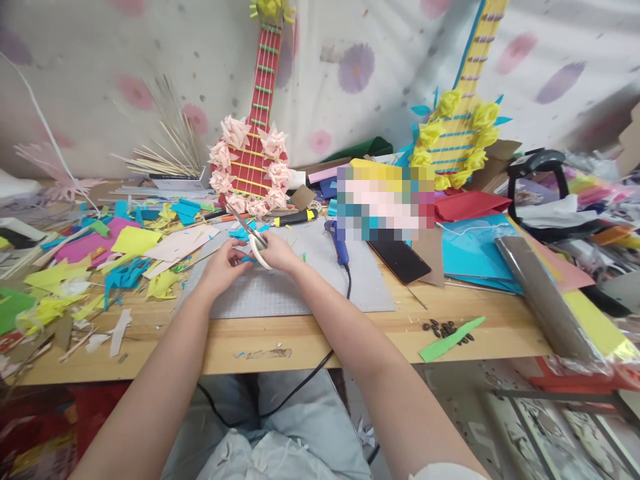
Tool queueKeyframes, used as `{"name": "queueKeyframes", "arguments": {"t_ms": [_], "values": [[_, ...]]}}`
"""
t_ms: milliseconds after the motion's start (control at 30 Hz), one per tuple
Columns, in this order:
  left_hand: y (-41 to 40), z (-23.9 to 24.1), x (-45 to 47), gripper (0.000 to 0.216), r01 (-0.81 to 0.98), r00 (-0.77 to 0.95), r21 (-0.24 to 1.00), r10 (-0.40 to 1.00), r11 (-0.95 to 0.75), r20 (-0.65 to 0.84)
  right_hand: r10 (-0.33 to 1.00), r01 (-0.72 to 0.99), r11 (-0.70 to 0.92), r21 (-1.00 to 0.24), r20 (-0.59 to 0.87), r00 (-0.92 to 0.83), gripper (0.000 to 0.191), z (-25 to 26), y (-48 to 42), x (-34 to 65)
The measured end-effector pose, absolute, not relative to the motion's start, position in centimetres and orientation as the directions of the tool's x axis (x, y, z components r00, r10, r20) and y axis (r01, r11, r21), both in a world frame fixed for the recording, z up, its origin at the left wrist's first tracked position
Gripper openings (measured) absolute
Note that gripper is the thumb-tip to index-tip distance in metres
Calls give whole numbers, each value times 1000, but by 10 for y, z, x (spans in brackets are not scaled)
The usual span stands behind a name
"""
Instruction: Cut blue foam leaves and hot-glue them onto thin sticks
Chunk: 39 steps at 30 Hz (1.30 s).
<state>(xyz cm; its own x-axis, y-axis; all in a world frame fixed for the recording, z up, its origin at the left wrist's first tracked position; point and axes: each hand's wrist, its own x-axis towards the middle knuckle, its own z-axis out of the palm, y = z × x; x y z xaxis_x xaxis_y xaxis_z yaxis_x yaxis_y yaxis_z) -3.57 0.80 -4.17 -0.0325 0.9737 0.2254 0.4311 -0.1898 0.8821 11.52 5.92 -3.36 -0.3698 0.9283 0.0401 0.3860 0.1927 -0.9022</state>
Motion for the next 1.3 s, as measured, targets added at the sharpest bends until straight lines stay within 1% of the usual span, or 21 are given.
{"name": "queueKeyframes", "arguments": {"t_ms": [67, 133, 200, 233, 300, 367, 467, 500, 567, 633, 700, 733, 767, 833, 867, 967, 1100, 1167, 1300], "values": [[9, -42, -31, 46, 324, -109, 929, 969, -177, 223, 942, 373, 167, -913, 36, -334, 26, -33, 60, 113], [12, -42, -26, 48, 147, -235, 975, 951, -168, 199, 965, 296, 104, -949, 24, -262, 25, -31, 60, 111], [14, -42, -21, 46, -81, -335, 988, 937, -130, 96, 986, 167, 13, -986, -15, -168, 27, -30, 58, 108], [15, -41, -19, 44, -198, -351, 976, 936, -95, 20, 991, 100, -28, -995, -40, -125, 27, -29, 57, 106], [15, -40, -14, 38, -379, -315, 925, 942, -17, -112, 995, 7, -73, -997, -74, -60, 29, -30, 54, 99], [15, -40, -9, 29, -464, -259, 886, 953, 23, -160, 997, -16, -82, -997, -81, -8, 30, -33, 51, 92], [16, -41, -7, 21, -477, -272, 879, 950, 3, -151, 997, -21, -79, -997, -79, 24, 32, -35, 47, 87], [17, -41, -8, 20, -476, -292, 879, 944, -7, -150, 997, -22, -76, -997, -76, 1, 33, -34, 46, 88], [18, -42, -11, 19, -471, -326, 882, 934, -29, -144, 989, 24, -67, -997, -69, -129, 34, -28, 44, 97], [20, -42, -16, 18, -456, -340, 889, 932, -50, -122, 941, 178, -10, -984, -70, -331, 34, -18, 43, 112], [23, -42, -22, 19, -434, -343, 898, 935, -73, -90, 875, 399, 146, -905, -70, -479, 38, -8, 44, 131], [24, -43, -24, 19, -427, -339, 900, 938, -84, -73, 853, 503, 226, -834, -81, -516, 40, -3, 45, 140], [24, -43, -26, 20, -426, -331, 900, 942, -93, -59, 832, 572, 285, -769, -97, -546, 41, 0, 46, 148], [24, -44, -27, 22, -442, -300, 892, 953, -97, -44, 781, 628, 340, -700, -161, -604, 43, 5, 48, 161], [24, -44, -26, 23, -456, -275, 886, 961, -89, -44, 748, 623, 341, -704, -199, -633, 43, 6, 49, 165], [20, -42, -22, 24, -492, -195, 869, 979, -45, -59, 634, 558, 289, -778, -281, -720, 43, 6, 52, 170], [16, -39, -17, 21, -526, -113, 851, 991, 6, -77, 479, 461, 264, -848, -299, -825, 44, 8, 53, 168], [15, -38, -16, 20, -545, -96, 838, 992, 20, -86, 445, 438, 250, -864, -299, -844, 44, 9, 53, 167], [16, -36, -17, 19, -568, -105, 823, 990, 20, -96, 461, 428, 187, -884, -305, -833, 44, 8, 52, 164]]}}
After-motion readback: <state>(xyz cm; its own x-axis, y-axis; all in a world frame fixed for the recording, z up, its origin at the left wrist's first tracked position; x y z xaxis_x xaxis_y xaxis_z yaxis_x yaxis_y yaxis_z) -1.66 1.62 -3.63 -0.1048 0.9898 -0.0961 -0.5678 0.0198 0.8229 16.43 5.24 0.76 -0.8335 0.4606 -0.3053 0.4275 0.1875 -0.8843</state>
